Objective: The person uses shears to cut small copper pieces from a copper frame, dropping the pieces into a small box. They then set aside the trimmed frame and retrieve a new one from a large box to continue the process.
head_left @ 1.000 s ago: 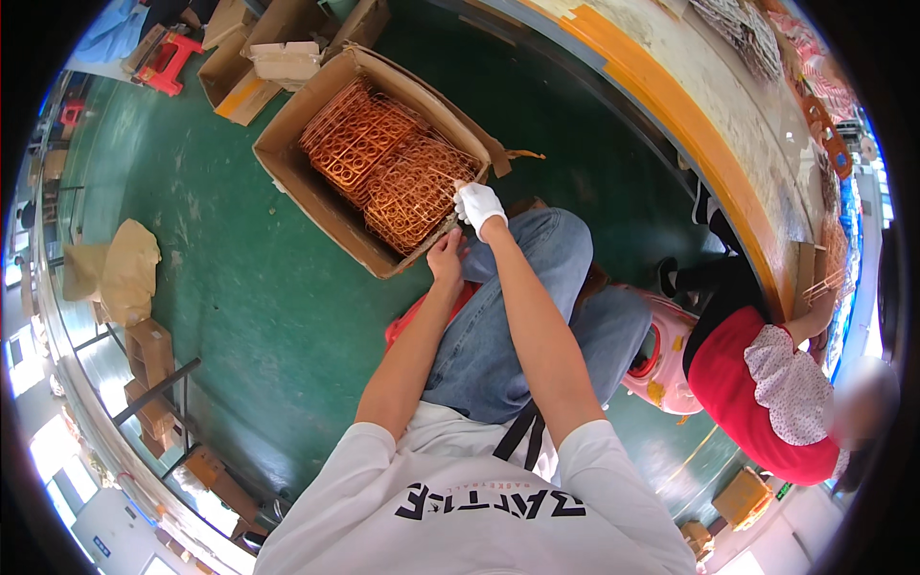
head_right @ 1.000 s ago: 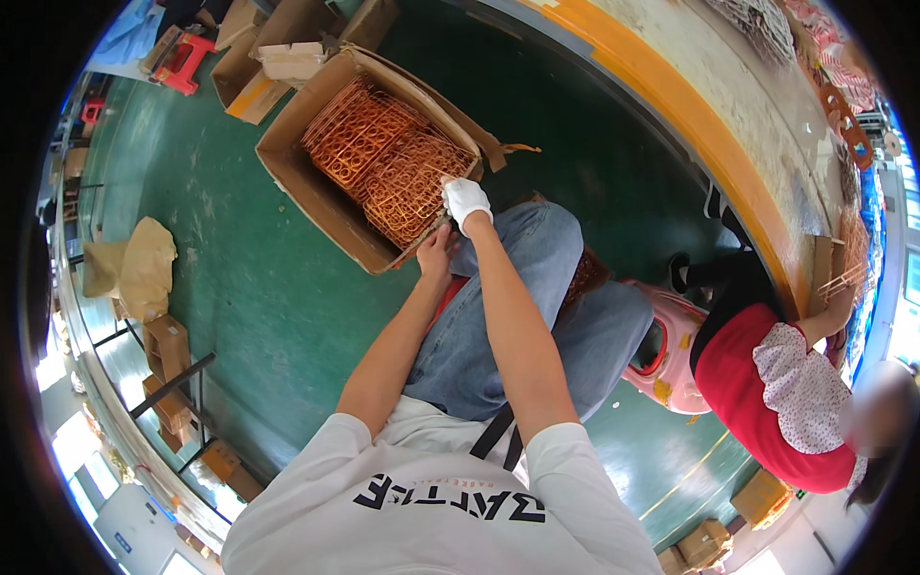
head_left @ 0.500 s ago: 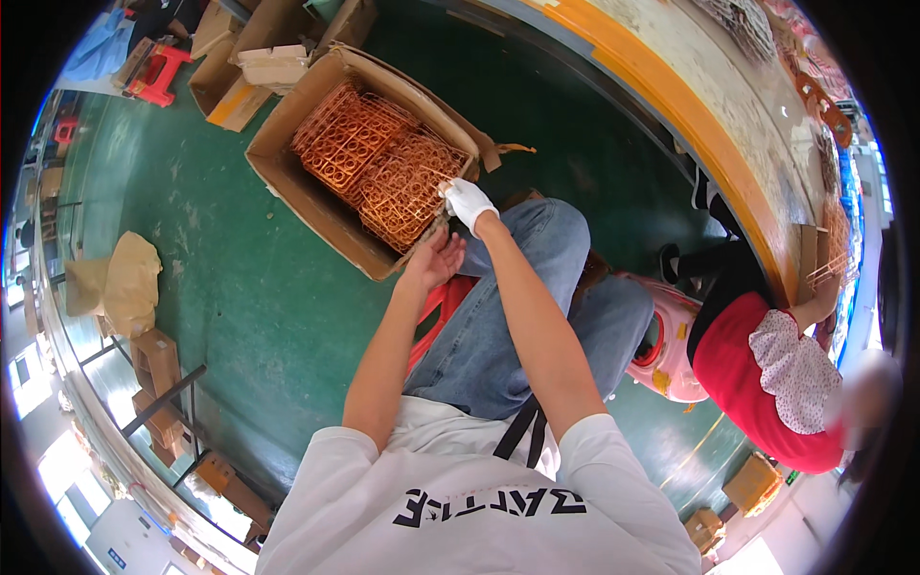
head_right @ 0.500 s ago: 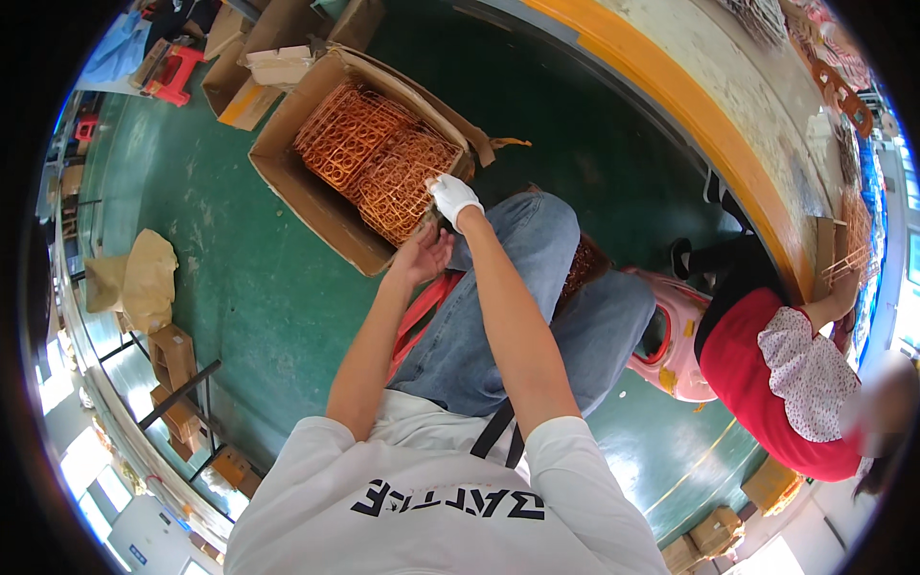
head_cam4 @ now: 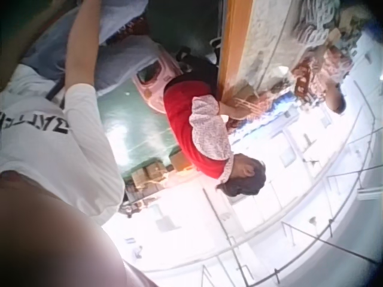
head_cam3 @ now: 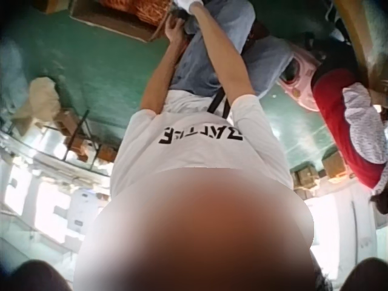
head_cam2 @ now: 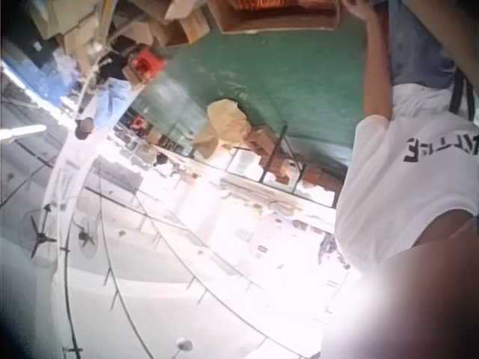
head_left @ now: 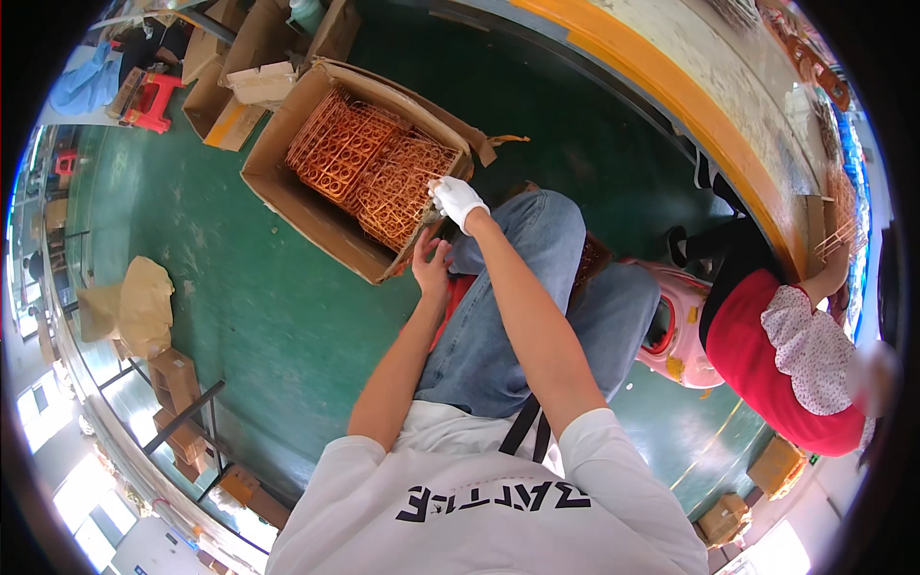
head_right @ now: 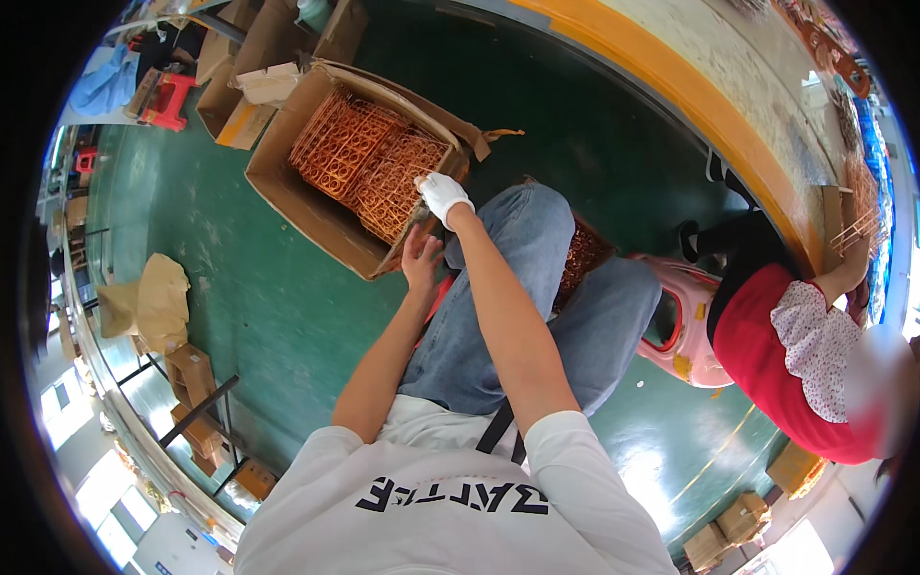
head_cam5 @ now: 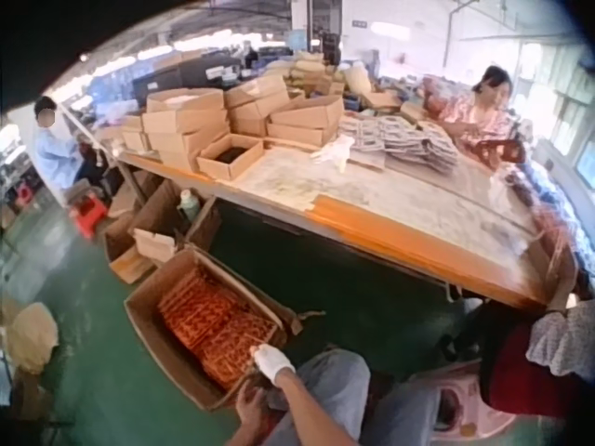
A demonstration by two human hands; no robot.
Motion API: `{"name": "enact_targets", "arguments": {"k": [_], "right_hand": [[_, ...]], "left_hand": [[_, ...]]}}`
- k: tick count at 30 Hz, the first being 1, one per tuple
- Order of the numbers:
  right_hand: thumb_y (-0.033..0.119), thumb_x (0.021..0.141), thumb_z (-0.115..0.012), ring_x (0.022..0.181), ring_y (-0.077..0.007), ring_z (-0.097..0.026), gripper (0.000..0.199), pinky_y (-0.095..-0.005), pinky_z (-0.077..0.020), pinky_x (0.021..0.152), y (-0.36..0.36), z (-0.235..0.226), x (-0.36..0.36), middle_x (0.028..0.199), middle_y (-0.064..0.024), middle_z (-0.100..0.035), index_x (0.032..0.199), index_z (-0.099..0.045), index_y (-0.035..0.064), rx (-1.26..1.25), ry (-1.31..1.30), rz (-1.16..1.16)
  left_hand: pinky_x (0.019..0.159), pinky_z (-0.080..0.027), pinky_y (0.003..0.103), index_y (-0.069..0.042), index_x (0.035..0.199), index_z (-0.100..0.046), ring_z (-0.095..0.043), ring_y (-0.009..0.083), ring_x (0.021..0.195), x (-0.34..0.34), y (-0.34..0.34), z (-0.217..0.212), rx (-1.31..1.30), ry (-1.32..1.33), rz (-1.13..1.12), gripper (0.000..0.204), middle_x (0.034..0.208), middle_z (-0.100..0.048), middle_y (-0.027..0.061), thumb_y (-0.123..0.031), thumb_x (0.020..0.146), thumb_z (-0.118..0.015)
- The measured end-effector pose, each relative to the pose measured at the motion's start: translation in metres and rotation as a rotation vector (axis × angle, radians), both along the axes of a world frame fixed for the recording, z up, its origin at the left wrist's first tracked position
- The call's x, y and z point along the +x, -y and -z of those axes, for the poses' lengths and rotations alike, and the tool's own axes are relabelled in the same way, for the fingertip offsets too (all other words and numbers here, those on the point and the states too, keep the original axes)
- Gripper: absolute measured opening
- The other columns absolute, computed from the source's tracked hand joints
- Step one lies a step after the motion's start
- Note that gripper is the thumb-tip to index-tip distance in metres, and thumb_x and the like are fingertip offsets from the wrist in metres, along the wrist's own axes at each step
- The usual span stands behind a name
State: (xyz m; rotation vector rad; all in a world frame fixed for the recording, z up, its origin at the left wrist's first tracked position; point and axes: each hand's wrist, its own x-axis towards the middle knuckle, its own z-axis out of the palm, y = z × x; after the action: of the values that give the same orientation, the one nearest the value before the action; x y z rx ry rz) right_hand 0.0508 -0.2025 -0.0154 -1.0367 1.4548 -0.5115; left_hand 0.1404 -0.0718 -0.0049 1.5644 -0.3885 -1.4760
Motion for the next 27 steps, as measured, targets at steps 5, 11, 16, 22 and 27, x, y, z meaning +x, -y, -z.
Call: {"name": "enact_targets", "arguments": {"k": [5,11,16,22,27], "right_hand": [[0.046,0.088,-0.045,0.085,-0.0316,-0.061,0.045,-0.0414,-0.0447,0.075,-0.002,-0.007,-0.003,0.085,-0.0138,-0.066,0.086,-0.061,0.0041,0.039,0.031,-0.038],[0.047,0.089,-0.044,0.086,-0.0312,-0.062,0.046,-0.0413,-0.0459,0.077,-0.006,-0.033,-0.005,0.085,-0.0133,-0.066,0.089,-0.062,0.0042,0.042,-0.069,-0.100],[0.046,0.089,-0.045,0.071,-0.0236,-0.061,0.045,-0.0363,-0.0470,0.066,-0.008,-0.035,-0.012,0.077,-0.0101,-0.064,0.087,-0.059,0.0029,0.008,-0.081,-0.108],[0.046,0.088,-0.043,0.074,-0.0281,-0.062,0.047,-0.0381,-0.0465,0.070,-0.009,-0.048,-0.009,0.077,-0.0124,-0.066,0.087,-0.061,0.0032,-0.025,-0.239,-0.216],[0.041,0.089,-0.046,0.074,-0.0218,-0.063,0.042,-0.0340,-0.0476,0.067,-0.006,-0.028,-0.014,0.077,-0.0119,-0.067,0.090,-0.061,0.0012,-0.013,-0.128,-0.128]], "left_hand": [[0.077,-0.049,0.031,-0.015,0.132,-0.042,-0.059,0.0165,0.096,-0.017,0.020,0.014,0.042,-0.361,-0.323,0.053,0.108,-0.058,0.0040,-0.013,0.084,-0.066],[0.071,-0.051,0.030,-0.011,0.112,-0.050,-0.061,0.0160,0.089,-0.025,0.028,0.023,-0.009,-0.337,-0.400,0.032,0.100,-0.059,0.0029,-0.009,0.084,-0.066],[0.064,-0.051,0.027,-0.006,0.090,-0.054,-0.060,0.0119,0.078,-0.024,0.029,0.025,-0.024,-0.096,-0.185,0.017,0.084,-0.060,0.0020,-0.015,0.083,-0.068],[0.058,-0.050,0.025,-0.005,0.081,-0.060,-0.058,0.0091,0.070,-0.011,0.014,0.020,-0.078,0.142,0.009,0.017,0.075,-0.061,0.0008,-0.020,0.083,-0.068],[0.059,-0.049,0.025,-0.003,0.085,-0.063,-0.059,0.0102,0.067,-0.017,0.021,-0.004,-0.017,0.398,0.091,0.019,0.071,-0.062,0.0038,-0.019,0.079,-0.071]]}}
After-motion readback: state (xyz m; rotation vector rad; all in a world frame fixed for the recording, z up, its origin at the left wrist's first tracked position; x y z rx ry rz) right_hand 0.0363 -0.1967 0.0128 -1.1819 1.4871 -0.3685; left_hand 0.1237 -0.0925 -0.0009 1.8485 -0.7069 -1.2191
